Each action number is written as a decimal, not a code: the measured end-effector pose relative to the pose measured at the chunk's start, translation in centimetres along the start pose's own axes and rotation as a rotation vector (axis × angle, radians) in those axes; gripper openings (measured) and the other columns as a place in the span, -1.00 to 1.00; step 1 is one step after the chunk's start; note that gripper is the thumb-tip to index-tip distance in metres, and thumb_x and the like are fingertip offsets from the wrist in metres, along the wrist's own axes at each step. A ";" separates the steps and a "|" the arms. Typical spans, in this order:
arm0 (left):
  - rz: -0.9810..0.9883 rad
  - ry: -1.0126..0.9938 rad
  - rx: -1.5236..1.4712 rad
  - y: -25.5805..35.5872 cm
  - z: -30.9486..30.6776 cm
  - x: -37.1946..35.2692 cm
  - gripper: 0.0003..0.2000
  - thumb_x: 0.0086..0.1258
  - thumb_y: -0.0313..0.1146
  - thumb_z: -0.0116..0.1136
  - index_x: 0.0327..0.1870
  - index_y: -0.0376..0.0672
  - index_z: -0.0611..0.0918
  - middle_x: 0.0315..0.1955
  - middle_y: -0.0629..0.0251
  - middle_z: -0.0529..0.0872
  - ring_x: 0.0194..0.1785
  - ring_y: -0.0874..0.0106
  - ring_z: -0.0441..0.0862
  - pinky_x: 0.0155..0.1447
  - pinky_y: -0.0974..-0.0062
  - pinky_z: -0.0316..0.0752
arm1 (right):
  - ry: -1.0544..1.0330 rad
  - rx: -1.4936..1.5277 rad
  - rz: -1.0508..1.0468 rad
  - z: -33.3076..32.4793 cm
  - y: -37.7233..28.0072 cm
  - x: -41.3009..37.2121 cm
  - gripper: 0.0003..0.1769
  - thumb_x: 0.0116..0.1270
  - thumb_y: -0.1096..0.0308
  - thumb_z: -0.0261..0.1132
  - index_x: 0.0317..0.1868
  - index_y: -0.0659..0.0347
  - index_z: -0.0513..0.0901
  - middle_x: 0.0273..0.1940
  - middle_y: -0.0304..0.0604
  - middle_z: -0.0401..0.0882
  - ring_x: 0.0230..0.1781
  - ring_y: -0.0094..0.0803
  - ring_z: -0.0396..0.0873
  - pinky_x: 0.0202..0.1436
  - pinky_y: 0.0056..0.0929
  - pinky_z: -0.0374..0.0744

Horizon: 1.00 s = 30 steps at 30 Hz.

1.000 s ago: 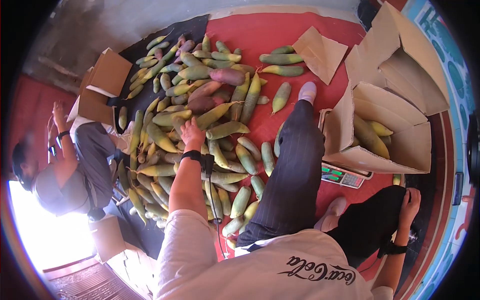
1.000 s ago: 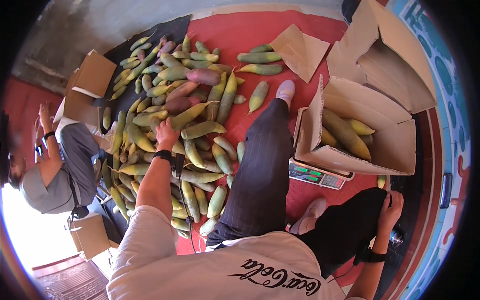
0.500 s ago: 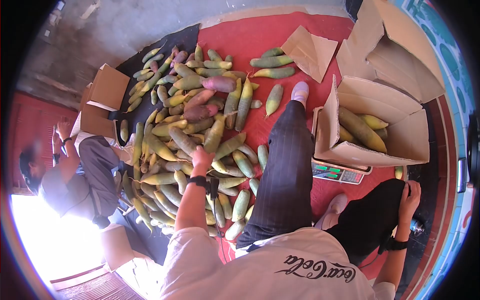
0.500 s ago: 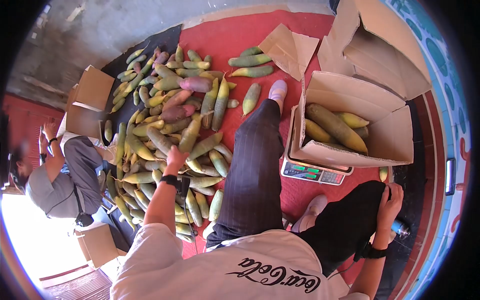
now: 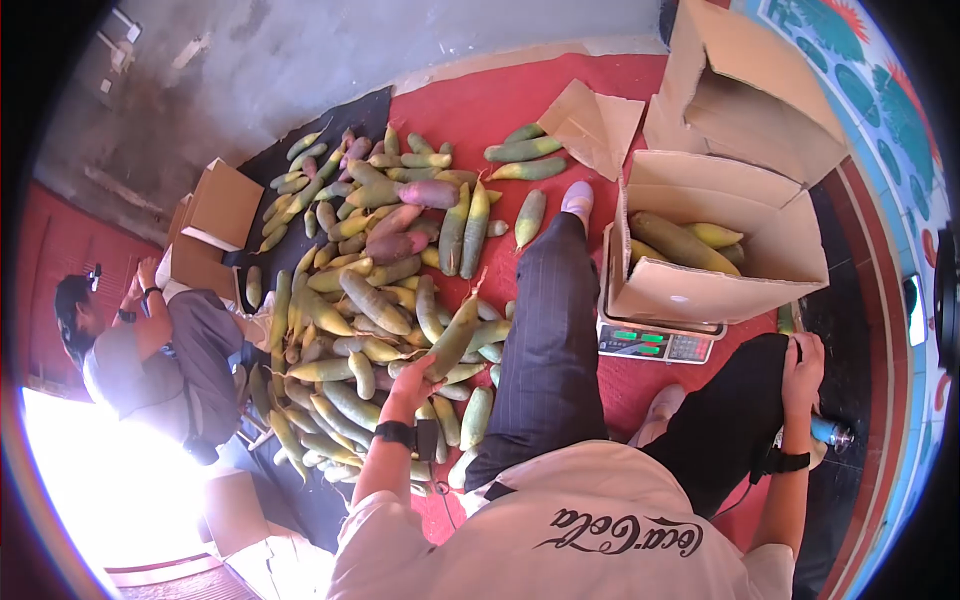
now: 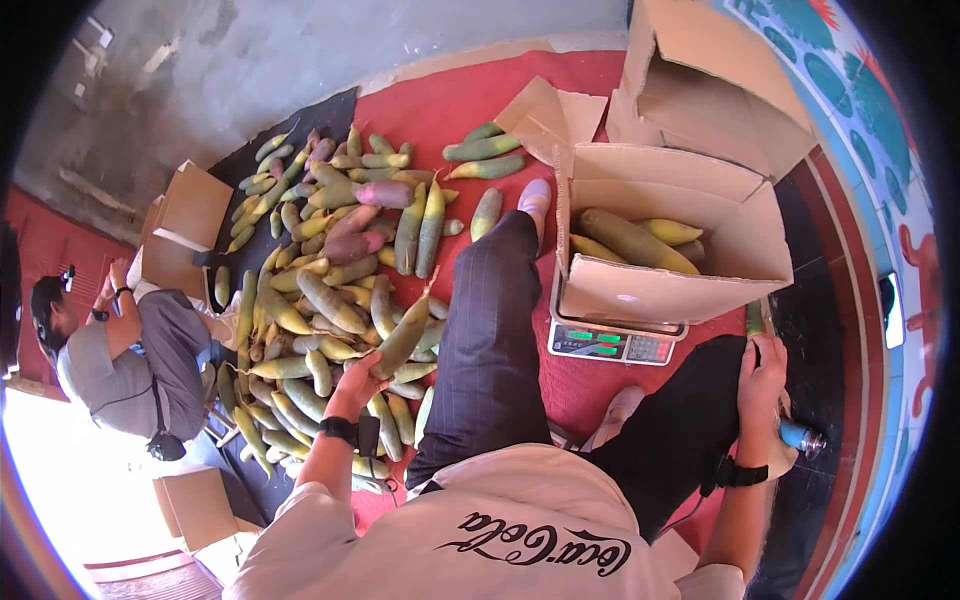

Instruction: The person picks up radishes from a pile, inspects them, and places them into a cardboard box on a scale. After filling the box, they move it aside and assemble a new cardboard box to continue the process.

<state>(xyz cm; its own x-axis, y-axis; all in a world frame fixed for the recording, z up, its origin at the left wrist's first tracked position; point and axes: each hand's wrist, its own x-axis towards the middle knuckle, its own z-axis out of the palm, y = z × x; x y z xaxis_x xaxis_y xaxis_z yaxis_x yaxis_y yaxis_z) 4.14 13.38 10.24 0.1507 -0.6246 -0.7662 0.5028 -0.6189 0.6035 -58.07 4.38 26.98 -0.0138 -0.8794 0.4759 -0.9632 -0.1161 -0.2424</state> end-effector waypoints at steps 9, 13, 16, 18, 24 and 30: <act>0.354 -0.104 -0.226 5.9 3.2 -8.5 -0.63 0.28 -0.18 0.16 0.00 -0.23 0.50 -0.13 0.20 0.64 -0.18 0.34 0.62 -0.12 0.43 0.52 | -0.007 0.127 -0.002 -1.6 -2.0 -0.1 -0.88 0.18 0.54 0.16 -0.24 0.31 0.54 -0.22 0.02 0.52 -0.16 -0.08 0.49 -0.05 -0.31 0.44; 0.518 -0.244 -0.131 9.4 7.6 -13.8 -0.53 0.25 -0.14 0.18 0.05 -0.32 0.47 -0.17 0.14 0.64 -0.27 0.31 0.63 -0.20 0.46 0.50 | -0.045 0.291 0.035 -3.3 -6.0 1.2 -0.85 0.18 0.55 0.16 -0.22 0.30 0.54 -0.19 0.01 0.53 -0.12 -0.11 0.50 -0.01 -0.34 0.44; 0.559 -0.361 -0.017 10.7 10.9 -16.4 -0.42 0.20 -0.10 0.22 0.11 -0.39 0.42 -0.17 0.12 0.63 -0.25 0.31 0.62 -0.18 0.46 0.50 | -0.011 0.299 -0.053 -5.6 -11.0 2.7 -0.83 0.17 0.54 0.18 -0.20 0.30 0.54 -0.17 -0.01 0.52 -0.13 -0.12 0.51 0.00 -0.35 0.44; 0.477 -0.509 0.072 10.8 13.4 -17.2 -0.38 0.16 -0.08 0.24 0.10 -0.40 0.43 -0.17 0.13 0.62 -0.24 0.34 0.61 -0.16 0.47 0.50 | 0.012 0.294 -0.155 -6.6 -13.3 3.3 -0.71 0.08 0.52 0.27 -0.13 0.25 0.53 -0.07 -0.03 0.50 -0.05 -0.09 0.48 0.06 -0.27 0.42; 0.245 -0.890 0.350 8.5 20.2 -16.5 -0.45 0.22 -0.12 0.20 0.12 -0.35 0.45 -0.13 0.28 0.59 -0.07 0.50 0.50 0.05 0.55 0.37 | -0.114 0.113 -0.711 -8.0 -18.1 3.8 -0.29 -0.31 0.40 0.47 0.01 0.10 0.49 0.05 -0.06 0.45 0.06 -0.12 0.41 0.16 0.04 0.29; 0.205 -1.002 0.318 8.0 24.2 -15.0 -0.38 0.34 0.07 0.02 0.16 -0.35 0.41 -0.30 0.28 0.61 -0.26 0.48 0.56 -0.12 0.53 0.46 | -0.174 0.160 -0.561 -6.6 -14.9 2.7 -0.28 -0.33 0.39 0.47 0.00 0.16 0.46 -0.23 -0.08 0.44 -0.21 -0.15 0.44 0.00 -0.06 0.38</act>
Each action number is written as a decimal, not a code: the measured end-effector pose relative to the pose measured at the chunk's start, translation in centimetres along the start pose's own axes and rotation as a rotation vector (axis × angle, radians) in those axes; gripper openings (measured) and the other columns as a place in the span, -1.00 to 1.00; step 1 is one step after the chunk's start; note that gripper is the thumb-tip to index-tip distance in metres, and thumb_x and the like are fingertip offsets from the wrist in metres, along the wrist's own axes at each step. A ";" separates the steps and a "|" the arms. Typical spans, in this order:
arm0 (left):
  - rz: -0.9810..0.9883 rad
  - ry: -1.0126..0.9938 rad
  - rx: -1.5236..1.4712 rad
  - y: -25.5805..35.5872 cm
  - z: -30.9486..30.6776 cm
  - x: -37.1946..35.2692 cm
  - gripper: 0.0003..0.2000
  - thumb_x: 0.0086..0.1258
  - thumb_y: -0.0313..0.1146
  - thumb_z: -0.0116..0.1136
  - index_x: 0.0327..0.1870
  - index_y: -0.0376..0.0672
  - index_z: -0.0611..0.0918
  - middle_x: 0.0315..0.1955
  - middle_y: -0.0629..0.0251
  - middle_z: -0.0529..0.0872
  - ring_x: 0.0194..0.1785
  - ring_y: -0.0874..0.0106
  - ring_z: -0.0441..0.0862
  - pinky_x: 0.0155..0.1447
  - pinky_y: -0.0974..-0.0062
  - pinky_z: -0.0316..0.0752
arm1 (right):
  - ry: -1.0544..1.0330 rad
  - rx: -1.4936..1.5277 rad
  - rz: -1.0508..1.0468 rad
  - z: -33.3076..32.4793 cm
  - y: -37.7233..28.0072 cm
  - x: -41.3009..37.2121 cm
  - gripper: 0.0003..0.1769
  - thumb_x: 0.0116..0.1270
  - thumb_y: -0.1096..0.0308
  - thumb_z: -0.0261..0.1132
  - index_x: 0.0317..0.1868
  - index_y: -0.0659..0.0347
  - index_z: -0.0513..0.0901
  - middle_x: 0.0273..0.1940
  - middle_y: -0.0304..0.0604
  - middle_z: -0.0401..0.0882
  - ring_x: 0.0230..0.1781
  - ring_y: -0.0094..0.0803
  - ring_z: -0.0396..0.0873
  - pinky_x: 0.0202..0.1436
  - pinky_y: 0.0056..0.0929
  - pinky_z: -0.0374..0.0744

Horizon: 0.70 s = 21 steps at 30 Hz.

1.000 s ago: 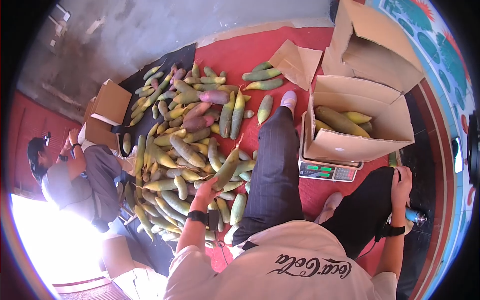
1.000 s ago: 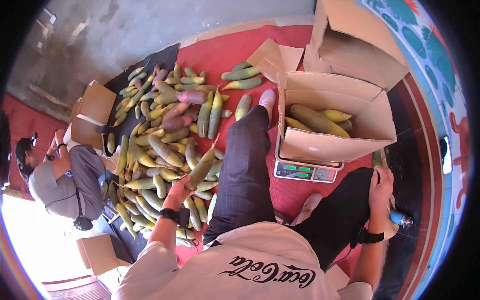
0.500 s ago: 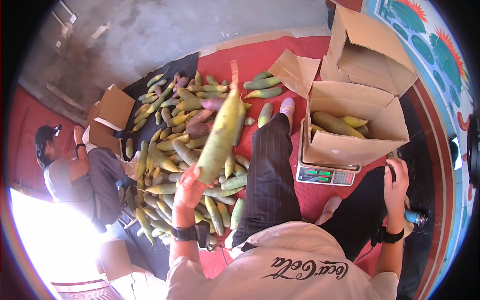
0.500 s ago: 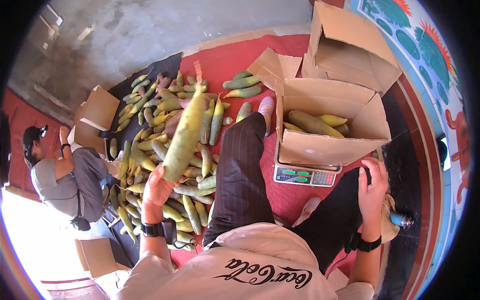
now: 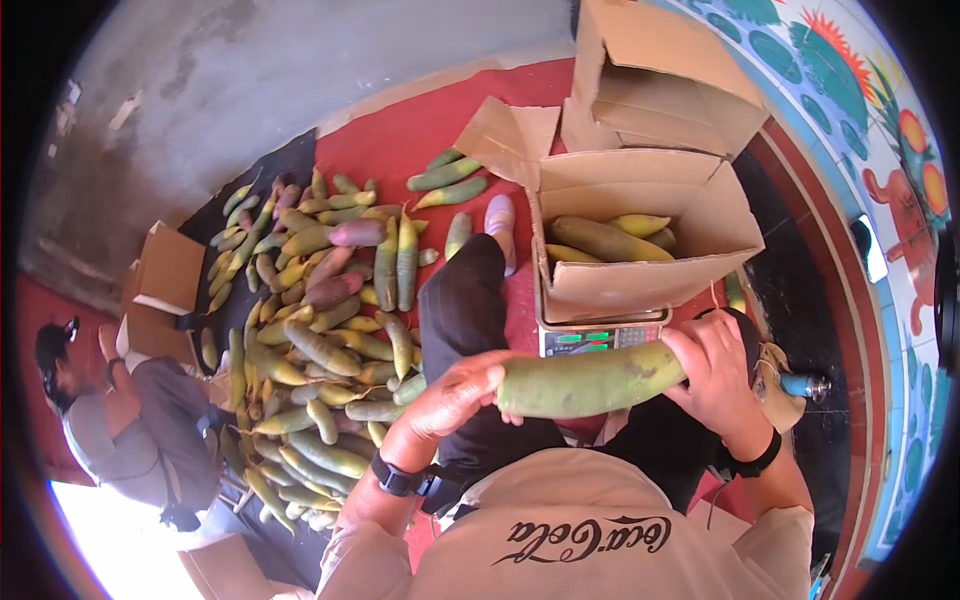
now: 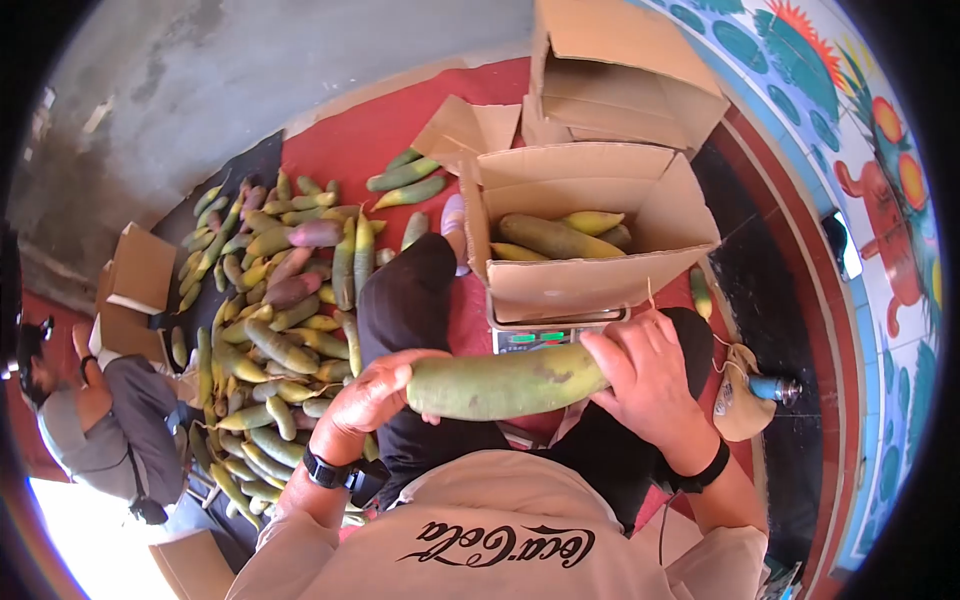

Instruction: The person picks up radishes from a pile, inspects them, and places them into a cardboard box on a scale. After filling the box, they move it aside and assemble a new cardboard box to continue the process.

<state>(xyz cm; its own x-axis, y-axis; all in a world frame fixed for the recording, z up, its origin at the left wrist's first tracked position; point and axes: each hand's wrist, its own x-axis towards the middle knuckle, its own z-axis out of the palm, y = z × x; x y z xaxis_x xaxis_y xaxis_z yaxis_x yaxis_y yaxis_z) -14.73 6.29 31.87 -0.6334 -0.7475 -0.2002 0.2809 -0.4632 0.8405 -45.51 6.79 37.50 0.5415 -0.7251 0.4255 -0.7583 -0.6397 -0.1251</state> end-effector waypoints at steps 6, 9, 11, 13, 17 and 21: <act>0.201 0.059 -0.004 -1.2 -4.4 3.3 -0.31 0.35 0.12 -0.08 0.25 -0.37 0.29 -0.07 0.08 0.57 -0.02 0.29 0.55 0.12 0.38 0.37 | 0.114 -0.263 0.314 -2.1 5.5 1.3 -0.26 -0.30 0.32 0.50 0.01 0.21 0.44 -0.21 -0.02 0.44 -0.15 -0.04 0.41 -0.03 -0.18 0.39; 0.205 0.127 -0.200 -2.9 -5.7 4.3 -0.42 0.39 0.03 -0.08 0.19 -0.34 0.35 -0.08 0.08 0.58 0.01 0.24 0.54 0.14 0.31 0.39 | 0.041 -0.380 0.358 -2.4 10.0 2.3 -0.28 -0.29 0.32 0.49 0.00 0.21 0.45 -0.24 -0.04 0.46 -0.19 -0.09 0.44 -0.12 -0.22 0.39; 0.222 0.114 -0.218 -3.0 -5.9 4.5 -0.44 0.40 0.01 -0.08 0.18 -0.34 0.35 -0.09 0.07 0.58 0.00 0.23 0.54 0.13 0.30 0.40 | -0.010 -0.409 0.357 -1.8 12.7 3.1 -0.29 -0.29 0.32 0.49 0.00 0.22 0.46 -0.26 -0.04 0.47 -0.20 -0.11 0.45 -0.14 -0.23 0.40; 0.236 0.105 -0.239 -3.2 -6.0 4.5 -0.46 0.41 -0.01 -0.09 0.17 -0.33 0.36 -0.11 0.06 0.59 0.00 0.22 0.54 0.12 0.29 0.41 | -0.199 -0.473 0.360 -0.4 15.0 3.8 -0.31 -0.27 0.31 0.49 -0.01 0.24 0.48 -0.28 -0.04 0.50 -0.20 -0.14 0.48 -0.15 -0.25 0.40; 0.213 0.099 -0.240 -3.3 -6.3 4.9 -0.45 0.40 -0.02 -0.05 0.17 -0.35 0.35 -0.11 0.02 0.59 0.01 0.21 0.55 0.12 0.26 0.42 | -0.351 -0.386 0.429 2.8 17.6 5.4 -0.37 -0.23 0.34 0.46 -0.04 0.20 0.50 -0.23 -0.03 0.53 -0.13 -0.09 0.49 -0.05 -0.23 0.42; 0.190 0.097 -0.239 -3.3 -6.4 5.0 -0.43 0.39 -0.02 -0.01 0.19 -0.37 0.32 -0.08 -0.01 0.58 0.03 0.20 0.54 0.14 0.25 0.40 | -0.288 -0.171 0.436 6.8 21.6 5.1 -0.52 -0.03 0.35 0.38 -0.03 0.18 0.52 -0.12 0.00 0.53 -0.02 -0.07 0.47 0.10 -0.21 0.39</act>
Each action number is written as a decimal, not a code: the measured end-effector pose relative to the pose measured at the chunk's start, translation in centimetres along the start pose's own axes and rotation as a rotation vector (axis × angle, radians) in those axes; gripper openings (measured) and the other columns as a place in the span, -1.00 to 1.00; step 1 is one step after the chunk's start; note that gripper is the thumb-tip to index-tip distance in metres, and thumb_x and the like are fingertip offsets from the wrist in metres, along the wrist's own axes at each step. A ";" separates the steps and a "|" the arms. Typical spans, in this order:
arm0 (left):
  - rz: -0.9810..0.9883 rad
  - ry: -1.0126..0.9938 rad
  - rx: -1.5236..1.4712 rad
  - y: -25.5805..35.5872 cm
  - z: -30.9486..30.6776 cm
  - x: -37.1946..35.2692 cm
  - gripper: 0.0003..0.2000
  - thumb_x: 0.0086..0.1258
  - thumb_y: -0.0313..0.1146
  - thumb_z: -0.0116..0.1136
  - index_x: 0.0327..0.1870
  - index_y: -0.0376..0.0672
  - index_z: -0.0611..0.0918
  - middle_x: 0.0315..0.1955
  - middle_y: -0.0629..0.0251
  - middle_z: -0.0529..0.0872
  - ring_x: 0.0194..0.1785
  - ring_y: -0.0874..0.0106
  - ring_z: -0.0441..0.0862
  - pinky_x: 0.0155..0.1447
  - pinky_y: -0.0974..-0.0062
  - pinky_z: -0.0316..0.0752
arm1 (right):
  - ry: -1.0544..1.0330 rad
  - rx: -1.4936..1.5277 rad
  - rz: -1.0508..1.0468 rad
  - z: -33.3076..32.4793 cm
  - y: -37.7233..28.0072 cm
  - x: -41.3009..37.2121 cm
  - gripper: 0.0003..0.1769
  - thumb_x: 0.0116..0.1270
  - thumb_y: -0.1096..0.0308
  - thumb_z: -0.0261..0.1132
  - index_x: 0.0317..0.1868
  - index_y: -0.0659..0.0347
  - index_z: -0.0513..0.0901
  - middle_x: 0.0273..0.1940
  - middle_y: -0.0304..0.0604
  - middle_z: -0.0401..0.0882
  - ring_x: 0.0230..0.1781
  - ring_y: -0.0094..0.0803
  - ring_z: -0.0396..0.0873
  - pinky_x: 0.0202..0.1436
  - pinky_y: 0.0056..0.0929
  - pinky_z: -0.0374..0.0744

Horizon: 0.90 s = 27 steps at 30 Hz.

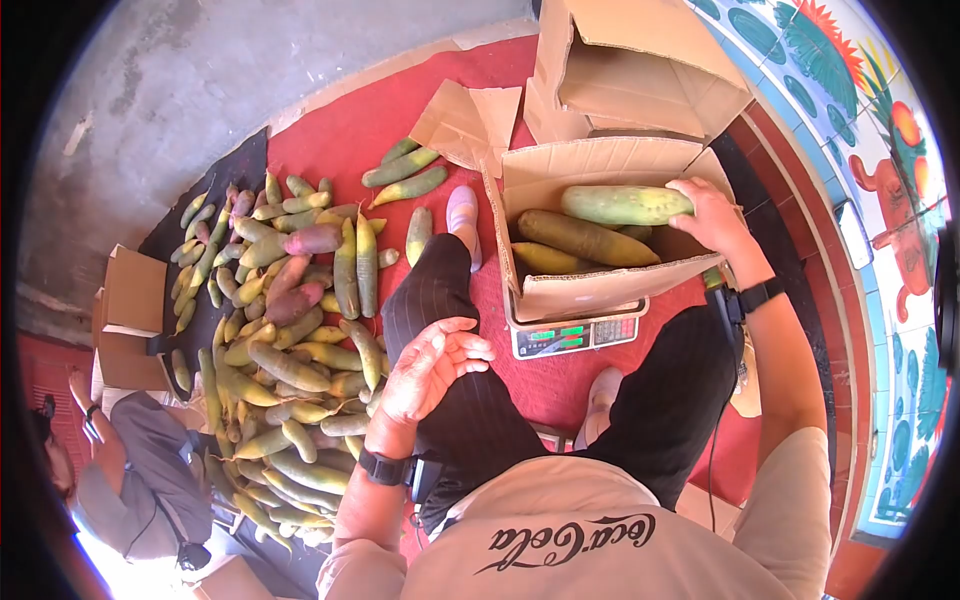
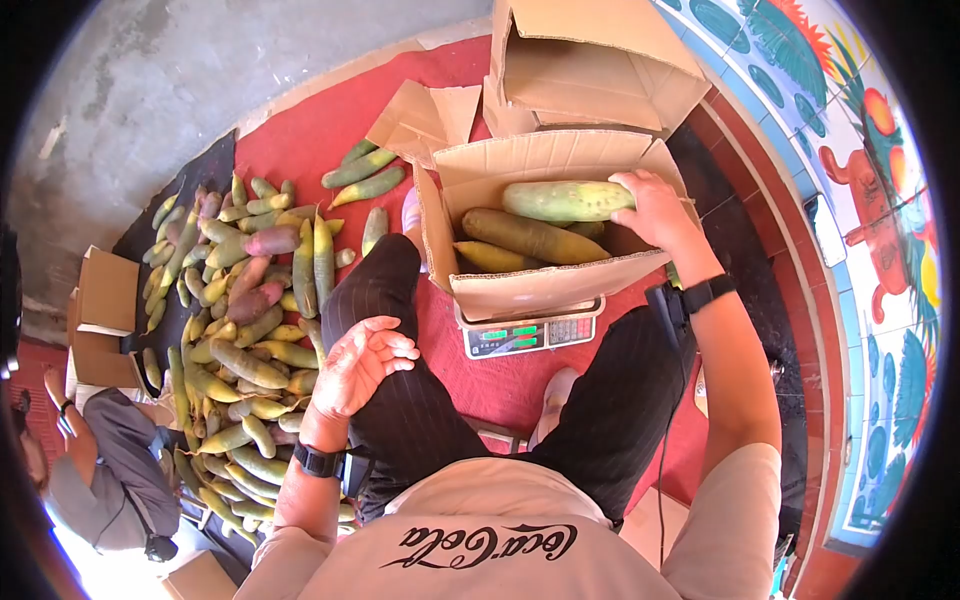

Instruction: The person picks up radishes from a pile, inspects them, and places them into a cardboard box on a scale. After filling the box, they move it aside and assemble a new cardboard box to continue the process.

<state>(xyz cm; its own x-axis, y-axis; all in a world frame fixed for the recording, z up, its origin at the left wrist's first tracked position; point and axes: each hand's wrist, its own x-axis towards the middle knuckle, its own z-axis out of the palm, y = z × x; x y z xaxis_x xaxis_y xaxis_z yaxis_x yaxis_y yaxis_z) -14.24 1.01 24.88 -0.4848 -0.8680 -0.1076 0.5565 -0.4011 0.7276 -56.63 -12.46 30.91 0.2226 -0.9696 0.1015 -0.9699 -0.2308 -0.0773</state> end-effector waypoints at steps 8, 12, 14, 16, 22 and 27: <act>0.023 -0.009 -0.016 0.0 -0.1 -0.1 -0.47 0.42 -0.06 -0.06 0.17 -0.38 0.33 -0.09 -0.03 0.58 0.02 0.19 0.55 0.14 0.25 0.42 | 0.251 0.177 -0.057 -2.2 -1.2 -3.3 -0.76 0.14 0.43 0.25 -0.15 0.25 0.56 -0.17 -0.01 0.53 -0.09 -0.07 0.50 -0.01 -0.29 0.47; 0.025 -0.003 -0.016 -0.1 -0.2 -0.2 -0.49 0.42 -0.07 -0.06 0.17 -0.36 0.34 -0.10 0.00 0.59 0.01 0.20 0.56 0.12 0.27 0.43 | 0.389 0.290 0.011 -3.2 -2.4 -7.7 -0.83 0.16 0.49 0.23 -0.21 0.26 0.55 -0.25 -0.03 0.53 -0.20 -0.10 0.53 -0.10 -0.35 0.49; 0.033 -0.007 -0.003 -0.2 -0.4 -0.4 -0.51 0.42 -0.08 -0.06 0.16 -0.34 0.35 -0.12 0.02 0.60 0.00 0.22 0.56 0.12 0.28 0.43 | 0.471 0.272 0.024 -3.0 -2.3 -10.0 -0.86 0.18 0.51 0.21 -0.23 0.29 0.55 -0.27 -0.04 0.53 -0.23 -0.14 0.55 -0.14 -0.39 0.49; 0.051 -0.007 0.006 -0.2 -0.5 -0.6 -0.52 0.43 -0.09 -0.06 0.15 -0.33 0.37 -0.13 0.03 0.61 0.00 0.22 0.56 0.12 0.27 0.43 | 0.498 0.278 0.049 -3.1 -3.0 -11.7 -0.90 0.21 0.51 0.19 -0.25 0.32 0.55 -0.29 -0.05 0.54 -0.25 -0.17 0.55 -0.16 -0.40 0.49; 0.084 0.037 0.032 -0.4 -0.5 -1.2 -0.53 0.43 -0.06 -0.09 0.12 -0.33 0.39 -0.15 0.09 0.61 -0.02 0.24 0.57 0.11 0.29 0.44 | 0.380 0.267 0.117 1.5 -2.0 -16.5 -0.92 0.21 0.51 0.20 -0.27 0.30 0.55 -0.31 -0.04 0.53 -0.30 -0.19 0.55 -0.20 -0.39 0.51; 0.088 0.041 0.042 -0.5 -0.6 -1.3 -0.53 0.44 -0.09 -0.09 0.13 -0.33 0.39 -0.14 0.09 0.61 -0.02 0.24 0.57 0.12 0.29 0.44 | 0.365 0.235 0.163 1.5 -2.2 -16.7 -0.91 0.22 0.52 0.20 -0.26 0.31 0.56 -0.32 -0.05 0.54 -0.33 -0.26 0.56 -0.20 -0.43 0.52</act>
<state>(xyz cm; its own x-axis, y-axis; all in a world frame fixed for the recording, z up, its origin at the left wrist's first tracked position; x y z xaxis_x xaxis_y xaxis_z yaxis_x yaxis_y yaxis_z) -13.53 2.14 24.28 -0.4066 -0.9109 -0.0694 0.5663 -0.3110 0.7633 -58.12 4.11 27.87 -0.0213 -0.9123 0.4090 -0.9316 -0.1304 -0.3393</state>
